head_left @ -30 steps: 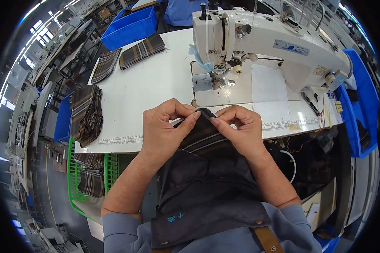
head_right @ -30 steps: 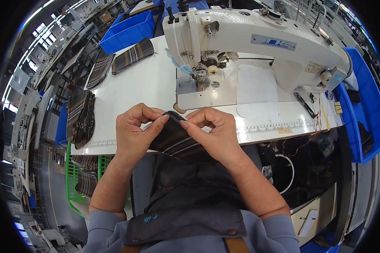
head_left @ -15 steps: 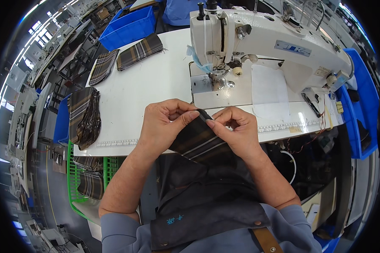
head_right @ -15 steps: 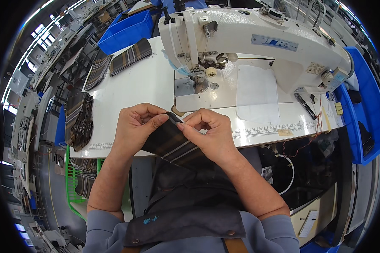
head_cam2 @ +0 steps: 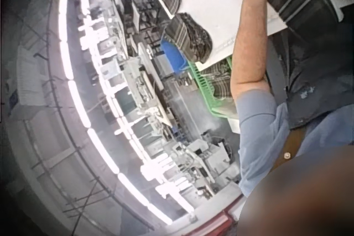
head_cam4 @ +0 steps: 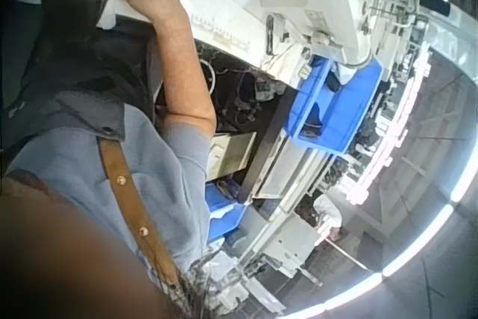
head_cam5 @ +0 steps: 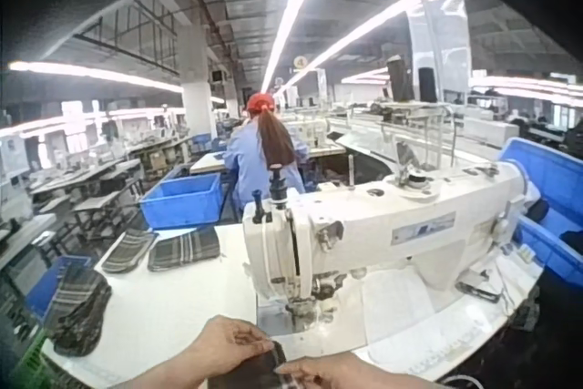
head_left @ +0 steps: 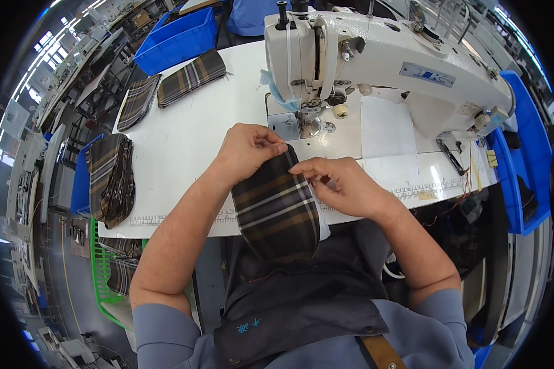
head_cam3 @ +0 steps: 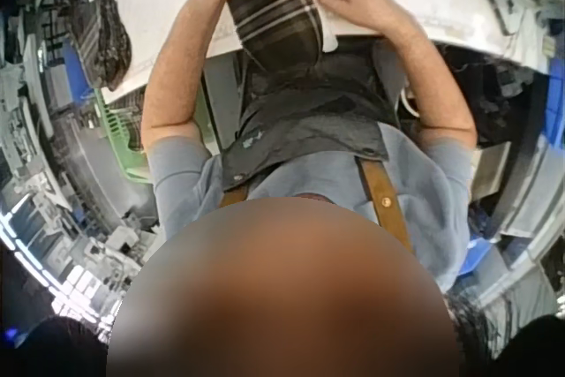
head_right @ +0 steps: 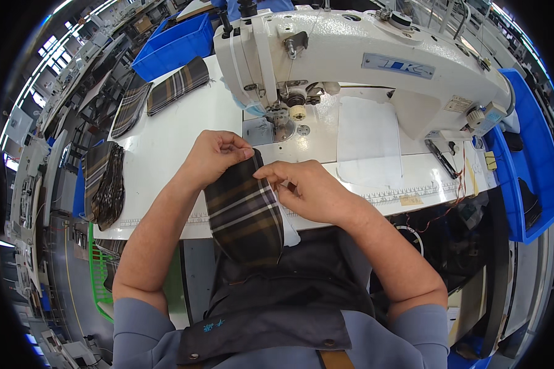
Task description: The recorder uses an industrial sewing machine to sew rectangular patterned leather patches onto white backing material.
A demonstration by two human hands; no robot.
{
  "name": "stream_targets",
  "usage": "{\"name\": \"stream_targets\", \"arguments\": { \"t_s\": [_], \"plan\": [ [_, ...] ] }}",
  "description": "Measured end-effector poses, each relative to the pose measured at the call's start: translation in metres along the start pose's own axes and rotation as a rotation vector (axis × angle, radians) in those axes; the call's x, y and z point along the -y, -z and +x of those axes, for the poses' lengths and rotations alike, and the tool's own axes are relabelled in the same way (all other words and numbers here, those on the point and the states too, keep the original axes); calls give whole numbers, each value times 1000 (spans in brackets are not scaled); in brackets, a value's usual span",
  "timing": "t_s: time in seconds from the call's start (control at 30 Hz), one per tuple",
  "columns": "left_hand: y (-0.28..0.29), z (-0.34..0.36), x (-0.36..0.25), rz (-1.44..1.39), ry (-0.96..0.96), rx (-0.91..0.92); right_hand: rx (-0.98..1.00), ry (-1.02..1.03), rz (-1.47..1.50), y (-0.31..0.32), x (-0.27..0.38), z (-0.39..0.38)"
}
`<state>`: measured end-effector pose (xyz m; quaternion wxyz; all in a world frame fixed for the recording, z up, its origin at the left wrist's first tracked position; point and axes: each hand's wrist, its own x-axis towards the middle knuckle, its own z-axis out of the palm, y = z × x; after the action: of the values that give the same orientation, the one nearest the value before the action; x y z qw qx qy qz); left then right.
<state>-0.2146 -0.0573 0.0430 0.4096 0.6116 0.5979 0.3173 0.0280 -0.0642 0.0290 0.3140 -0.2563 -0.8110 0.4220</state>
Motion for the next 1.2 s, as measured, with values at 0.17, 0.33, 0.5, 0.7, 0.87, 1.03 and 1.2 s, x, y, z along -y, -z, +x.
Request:
{"name": "stream_targets", "arguments": {
  "t_s": [0.17,0.33,0.5,0.7,0.87,1.03,1.2],
  "plan": [
    [-16,36,0,266,-65,-23,-11,398,-700,16,-25,20],
    [-25,58,-4,621,-147,-261,-85,418,-788,15,-41,36],
    [-12,82,16,436,-37,-188,-132,357,-879,11,-45,34],
    [-15,98,32,355,-284,-210,-173,356,-904,11,-48,35],
    [-13,104,33,436,-366,-190,-158,310,-927,10,-48,35],
    [-12,103,34,461,-373,-216,-114,310,-980,8,-44,35],
    [-18,67,7,627,-299,-316,-104,290,-961,8,-44,32]
  ]
}}
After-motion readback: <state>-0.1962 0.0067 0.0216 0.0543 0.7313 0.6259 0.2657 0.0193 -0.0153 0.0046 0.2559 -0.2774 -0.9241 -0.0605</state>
